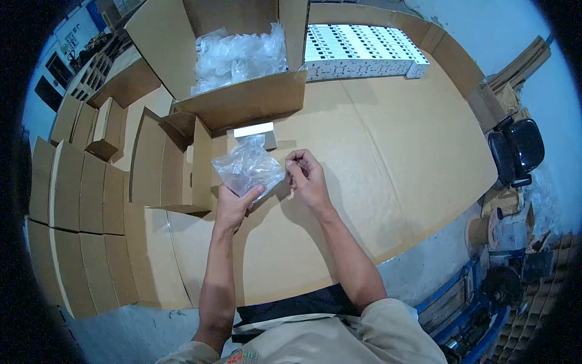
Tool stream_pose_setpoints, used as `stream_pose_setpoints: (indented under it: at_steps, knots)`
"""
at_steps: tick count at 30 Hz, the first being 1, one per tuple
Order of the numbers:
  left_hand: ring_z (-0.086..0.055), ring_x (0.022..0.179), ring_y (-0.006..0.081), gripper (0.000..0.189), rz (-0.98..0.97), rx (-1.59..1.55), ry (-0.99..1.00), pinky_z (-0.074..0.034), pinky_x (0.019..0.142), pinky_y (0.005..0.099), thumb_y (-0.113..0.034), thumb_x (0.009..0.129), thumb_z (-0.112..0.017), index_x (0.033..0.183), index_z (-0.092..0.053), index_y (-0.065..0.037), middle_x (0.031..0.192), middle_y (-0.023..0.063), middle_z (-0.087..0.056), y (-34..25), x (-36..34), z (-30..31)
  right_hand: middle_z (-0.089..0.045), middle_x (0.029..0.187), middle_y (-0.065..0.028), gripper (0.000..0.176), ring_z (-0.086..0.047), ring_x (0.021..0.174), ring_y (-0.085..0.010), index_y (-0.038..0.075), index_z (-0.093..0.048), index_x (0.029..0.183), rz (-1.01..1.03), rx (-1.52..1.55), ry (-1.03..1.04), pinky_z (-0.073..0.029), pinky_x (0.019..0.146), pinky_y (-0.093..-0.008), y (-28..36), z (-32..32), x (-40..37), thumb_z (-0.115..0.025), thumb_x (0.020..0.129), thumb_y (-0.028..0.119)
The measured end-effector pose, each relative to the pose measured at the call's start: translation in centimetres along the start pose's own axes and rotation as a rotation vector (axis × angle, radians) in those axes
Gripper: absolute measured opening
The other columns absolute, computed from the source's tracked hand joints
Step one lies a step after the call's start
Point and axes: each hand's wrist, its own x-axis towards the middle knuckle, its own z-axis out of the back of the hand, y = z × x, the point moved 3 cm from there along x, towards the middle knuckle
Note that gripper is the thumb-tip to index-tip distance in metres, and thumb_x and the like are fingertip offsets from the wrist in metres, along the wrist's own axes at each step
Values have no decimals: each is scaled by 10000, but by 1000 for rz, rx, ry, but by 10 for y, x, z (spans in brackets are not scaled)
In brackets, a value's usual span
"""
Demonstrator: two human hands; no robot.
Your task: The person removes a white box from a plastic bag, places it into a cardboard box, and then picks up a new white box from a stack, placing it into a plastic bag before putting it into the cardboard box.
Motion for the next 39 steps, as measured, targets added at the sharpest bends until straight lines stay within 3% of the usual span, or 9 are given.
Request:
stream_pose_setpoints:
  at_steps: [5, 9, 14, 17, 20, 23, 27, 29, 39]
  knots:
    - [-685, 972, 162, 508, -11, 51, 90, -563, 836, 299, -46, 801, -858, 1245, -622, 25, 1075, 92, -717, -3, -1, -5, -662, 841, -19, 238, -568, 692, -52, -19, -642, 1101, 310, -251, -29, -479, 591, -247, 6, -21, -4, -743, 933, 116]
    - [-684, 886, 140, 470, 56, 14, 150, -562, 746, 270, -23, 802, -850, 1206, -613, 18, 1040, 93, -715, 12, 1, -4, -631, 796, 18, 163, -535, 729, -34, -13, -669, 971, 79, -128, -108, -449, 627, -240, 15, -5, -6, -668, 1001, 147]
    - [-644, 915, 87, 456, 182, -48, 224, -529, 733, 246, 19, 800, -838, 1178, -585, 3, 1082, 95, -697, 7, 0, -2, -562, 748, 44, 196, -476, 701, -34, 4, -638, 920, 186, -105, -171, -405, 626, -231, 10, 6, -1, -599, 1044, 150]
    - [-614, 971, 71, 409, -59, -76, 225, -507, 774, 254, -68, 876, -798, 1211, -571, -3, 1039, 60, -679, 1, -5, -8, -543, 725, 30, 199, -464, 685, -46, 3, -623, 913, 218, -194, -168, -404, 616, -248, 12, 4, -4, -595, 1044, 150]
    - [-589, 926, 71, 293, -2, -316, 142, -492, 783, 265, -190, 991, -690, 1198, -583, -14, 962, 23, -651, 15, 2, 1, -542, 691, -20, 186, -476, 658, -78, -12, -610, 923, 243, -325, -138, -418, 602, -281, 19, -6, -10, -604, 1030, 140]
    - [-544, 837, 68, 259, -152, -82, -121, -465, 744, 266, -270, 1068, -567, 1108, -626, -21, 894, 5, -613, 13, 7, -4, -544, 671, -84, 172, -495, 634, -116, -30, -598, 931, 303, -448, -49, -435, 593, -314, 24, -16, -15, -619, 1008, 122]
    - [-472, 768, 62, 268, -200, -25, -432, -435, 701, 265, -245, 1087, -535, 961, -624, -26, 840, -8, -570, 6, 11, -1, -551, 679, -139, 161, -511, 626, -155, -44, -590, 938, 292, -537, 100, -449, 599, -334, 21, -22, -15, -633, 986, 104]
    - [-455, 758, 65, 295, -290, -8, -517, -428, 686, 269, -254, 1087, -537, 912, -605, -26, 821, -15, -552, 9, 16, 5, -571, 688, -106, 178, -511, 632, -139, -40, -600, 928, 276, -532, 114, -450, 601, -322, 19, -24, -15, -635, 996, 121]
    - [-477, 777, 65, 250, -314, 129, -329, -432, 689, 248, -233, 1054, -614, 907, -579, -34, 815, -21, -550, -6, 7, -12, -614, 787, 25, 173, -537, 686, -33, 18, -624, 1003, 43, -32, -135, -448, 626, -211, 3, -13, -6, -614, 1050, 184]
